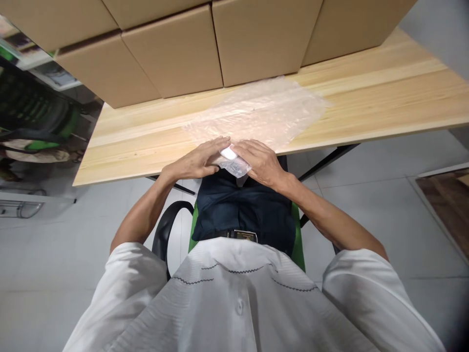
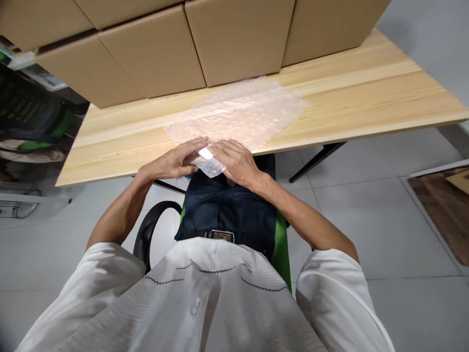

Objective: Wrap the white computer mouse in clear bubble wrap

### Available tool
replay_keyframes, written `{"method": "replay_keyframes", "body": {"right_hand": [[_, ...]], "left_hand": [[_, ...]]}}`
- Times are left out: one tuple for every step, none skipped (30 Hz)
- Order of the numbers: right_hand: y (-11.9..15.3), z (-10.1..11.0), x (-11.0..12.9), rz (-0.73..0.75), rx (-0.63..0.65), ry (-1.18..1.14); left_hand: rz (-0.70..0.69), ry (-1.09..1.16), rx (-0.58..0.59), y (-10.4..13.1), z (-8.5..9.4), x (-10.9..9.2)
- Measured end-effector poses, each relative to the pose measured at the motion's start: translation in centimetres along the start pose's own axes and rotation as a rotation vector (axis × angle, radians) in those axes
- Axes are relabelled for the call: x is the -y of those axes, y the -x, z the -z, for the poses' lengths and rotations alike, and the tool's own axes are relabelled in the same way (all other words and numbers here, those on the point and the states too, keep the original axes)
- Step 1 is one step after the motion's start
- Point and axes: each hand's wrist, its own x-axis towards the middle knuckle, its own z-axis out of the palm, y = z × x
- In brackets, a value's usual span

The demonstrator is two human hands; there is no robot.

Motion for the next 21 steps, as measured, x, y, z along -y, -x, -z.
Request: {"method": "replay_keyframes", "body": {"right_hand": [[0.0,0.0,-0.1,0.000,-0.012,0.001],[0.0,-0.1,-0.2,0.000,-0.023,0.003],[0.0,0.0,-0.3,-0.001,-0.030,0.005],[0.1,0.0,-0.4,0.002,-0.034,0.006],[0.3,0.1,-0.5,0.008,-0.035,0.008],[0.5,0.3,-0.5,0.016,-0.034,0.009],[0.7,0.5,-0.5,0.025,-0.033,0.014],[1.0,0.8,-0.4,0.034,-0.036,0.021],[1.2,1.0,-0.1,0.043,-0.041,0.031],[1.4,1.3,0.2,0.048,-0.044,0.043],[1.6,1.4,0.6,0.052,-0.049,0.057],[1.6,1.6,1.1,0.054,-0.057,0.069],[1.6,1.6,1.6,0.055,-0.070,0.082],[1.5,1.5,2.0,0.054,-0.085,0.093],[1.3,1.4,2.3,0.049,-0.103,0.106],[1.1,1.3,2.5,0.042,-0.122,0.119],[1.0,1.1,2.6,0.034,-0.140,0.132],[0.8,0.9,2.6,0.027,-0.158,0.143],[0.8,0.8,2.5,0.021,-0.176,0.150],[0.8,0.7,2.3,0.017,-0.199,0.150],[0.8,0.7,2.1,0.012,-0.229,0.143]], "left_hand": [[-0.017,-0.011,-0.026,-0.1,-0.2,0.1],[-0.035,-0.014,-0.054,-0.2,-0.4,0.1],[-0.048,-0.009,-0.080,-0.5,-0.6,0.2],[-0.054,-0.001,-0.102,-0.8,-0.8,0.2],[-0.053,0.008,-0.119,-1.1,-0.9,0.3],[-0.053,0.018,-0.131,-1.5,-0.9,0.3],[-0.053,0.028,-0.136,-1.8,-0.9,0.3],[-0.055,0.038,-0.138,-2.0,-0.9,0.2],[-0.060,0.048,-0.141,-2.3,-0.9,0.1],[-0.067,0.055,-0.144,-2.5,-0.9,0.0],[-0.074,0.061,-0.150,-2.7,-0.9,-0.1],[-0.079,0.065,-0.157,-2.8,-0.9,-0.2],[-0.082,0.066,-0.164,-3.0,-1.0,-0.4],[-0.083,0.064,-0.171,-3.2,-1.1,-0.5],[-0.080,0.059,-0.175,-3.4,-1.3,-0.5],[-0.075,0.053,-0.179,-3.6,-1.4,-0.6],[-0.072,0.045,-0.183,-3.7,-1.6,-0.6],[-0.073,0.037,-0.189,-3.9,-1.8,-0.6],[-0.077,0.033,-0.195,-4.1,-2.0,-0.6],[-0.083,0.031,-0.202,-4.2,-2.2,-0.6],[-0.091,0.033,-0.210,-4.3,-2.4,-0.6]]}}
